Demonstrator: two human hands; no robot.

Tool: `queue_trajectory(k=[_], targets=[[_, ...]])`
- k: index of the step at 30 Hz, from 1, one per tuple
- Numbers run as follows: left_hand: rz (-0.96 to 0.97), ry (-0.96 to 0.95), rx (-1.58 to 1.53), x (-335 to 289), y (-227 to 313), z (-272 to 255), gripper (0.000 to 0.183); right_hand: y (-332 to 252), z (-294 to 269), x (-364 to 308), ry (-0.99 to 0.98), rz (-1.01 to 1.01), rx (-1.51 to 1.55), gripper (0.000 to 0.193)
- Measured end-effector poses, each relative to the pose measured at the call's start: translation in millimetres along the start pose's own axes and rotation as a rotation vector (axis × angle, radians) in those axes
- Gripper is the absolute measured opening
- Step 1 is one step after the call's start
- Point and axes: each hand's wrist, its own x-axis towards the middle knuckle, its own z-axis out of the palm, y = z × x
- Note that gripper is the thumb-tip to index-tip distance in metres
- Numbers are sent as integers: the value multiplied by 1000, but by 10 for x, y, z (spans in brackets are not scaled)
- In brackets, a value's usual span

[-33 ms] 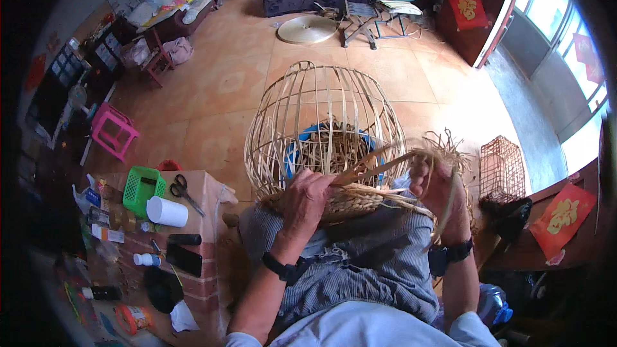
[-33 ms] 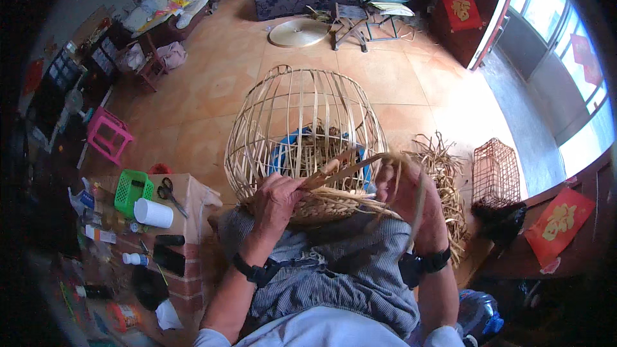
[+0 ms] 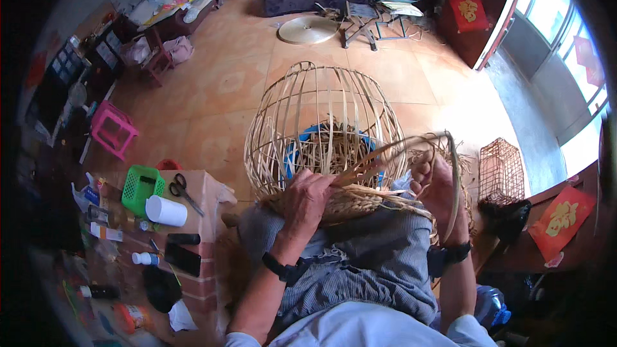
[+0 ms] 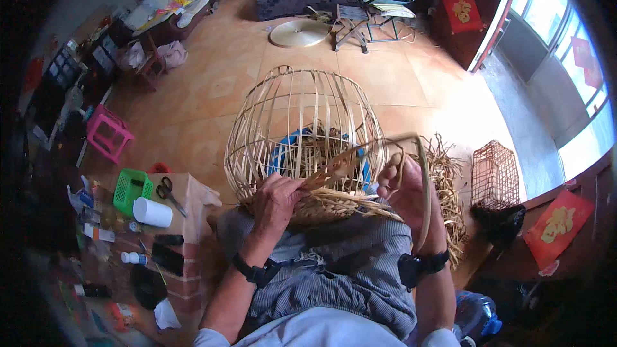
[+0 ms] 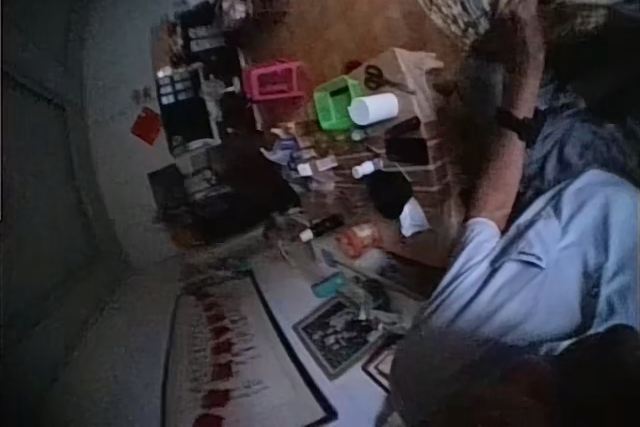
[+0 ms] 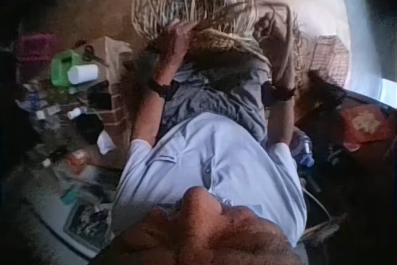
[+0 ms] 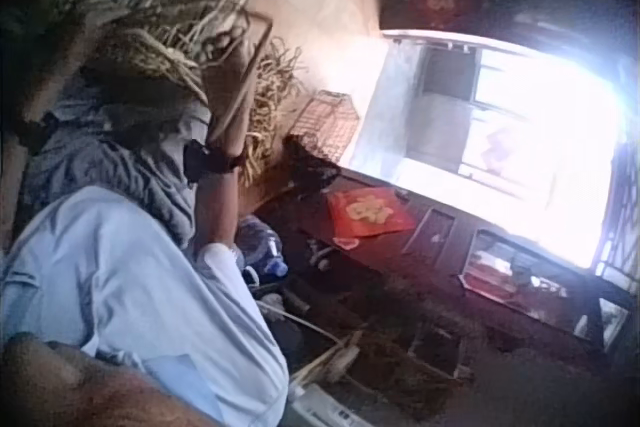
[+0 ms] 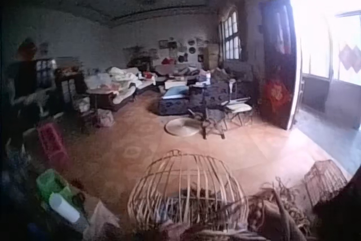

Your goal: The recorder is weaving thin bamboo strips into a large circular bamboo cage frame while sitting on the floor.

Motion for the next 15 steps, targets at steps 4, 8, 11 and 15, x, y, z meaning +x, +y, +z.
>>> queue_trajectory(k=[4,8,11,15], targets=[[12,48,-15,2,7,16,23,323,-51,-70,-198,248,-828,25],[16,54,-20,9,-21,57,20,746,159,-40,-10,309,-860,32],[32,62,-14,93,-101,87,17,889,218,284,-147,-89,-1397,40],[-28,14,-47,74,-99,29,15,1381,196,553,-69,-187,-1041,36]])
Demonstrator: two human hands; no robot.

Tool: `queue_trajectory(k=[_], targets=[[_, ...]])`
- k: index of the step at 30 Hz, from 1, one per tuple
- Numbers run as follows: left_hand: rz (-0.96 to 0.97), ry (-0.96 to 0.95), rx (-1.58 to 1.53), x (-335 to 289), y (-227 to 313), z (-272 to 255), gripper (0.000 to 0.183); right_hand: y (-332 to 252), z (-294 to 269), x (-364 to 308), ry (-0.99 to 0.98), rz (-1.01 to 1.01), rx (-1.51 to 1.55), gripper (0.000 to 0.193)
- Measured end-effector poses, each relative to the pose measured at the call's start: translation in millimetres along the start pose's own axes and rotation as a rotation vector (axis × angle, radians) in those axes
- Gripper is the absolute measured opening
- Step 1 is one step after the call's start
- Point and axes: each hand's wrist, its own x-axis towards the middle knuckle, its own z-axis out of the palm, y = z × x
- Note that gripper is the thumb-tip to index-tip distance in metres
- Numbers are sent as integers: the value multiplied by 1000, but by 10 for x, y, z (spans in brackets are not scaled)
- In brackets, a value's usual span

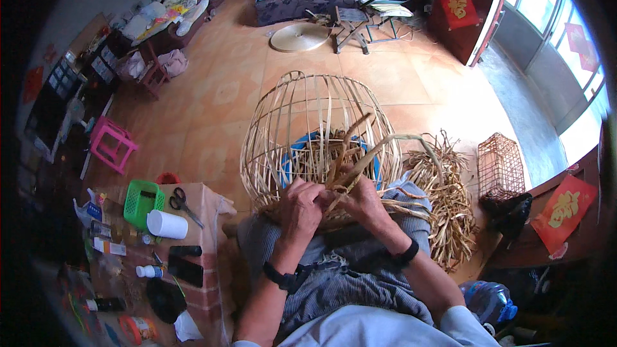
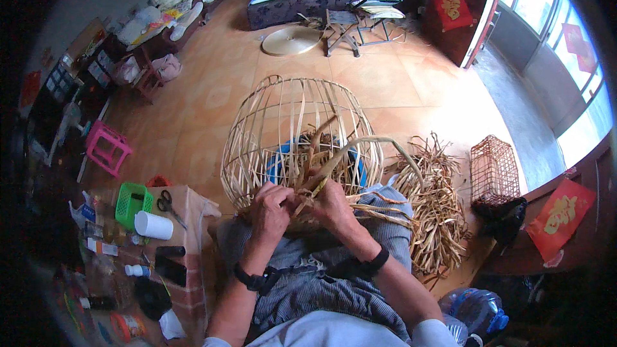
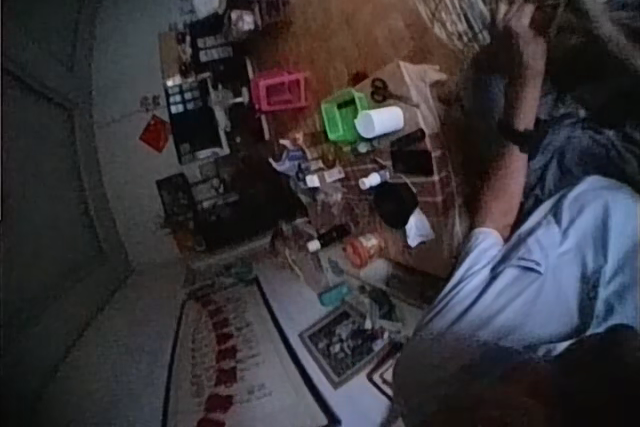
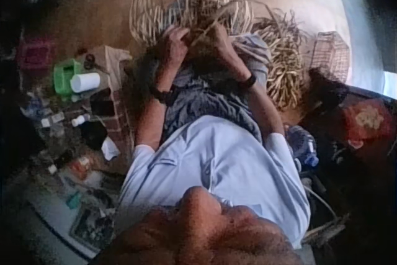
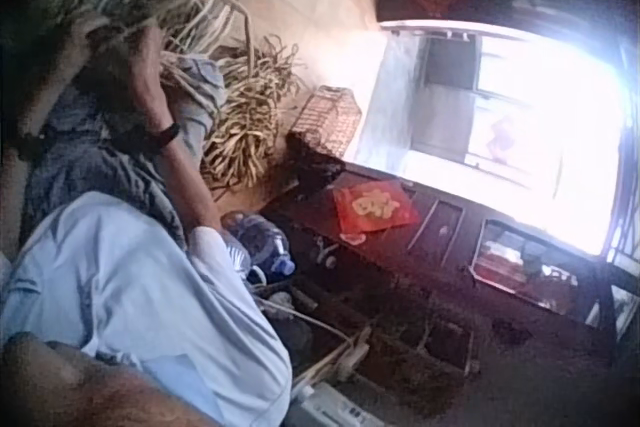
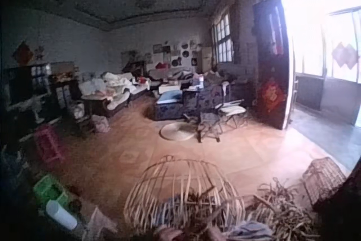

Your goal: The recorder is weaving thin bamboo strips into a large circular bamboo cage frame while sitting on the floor.

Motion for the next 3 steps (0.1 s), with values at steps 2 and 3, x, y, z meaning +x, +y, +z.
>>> queue_trajectory(k=[2,3], targets=[[-46,12,-15,-22,5,-20,16,-357,-49,59,-49,303,143,38],[-66,12,-25,-48,14,-9,17,-330,-122,50,-43,465,386,37]])
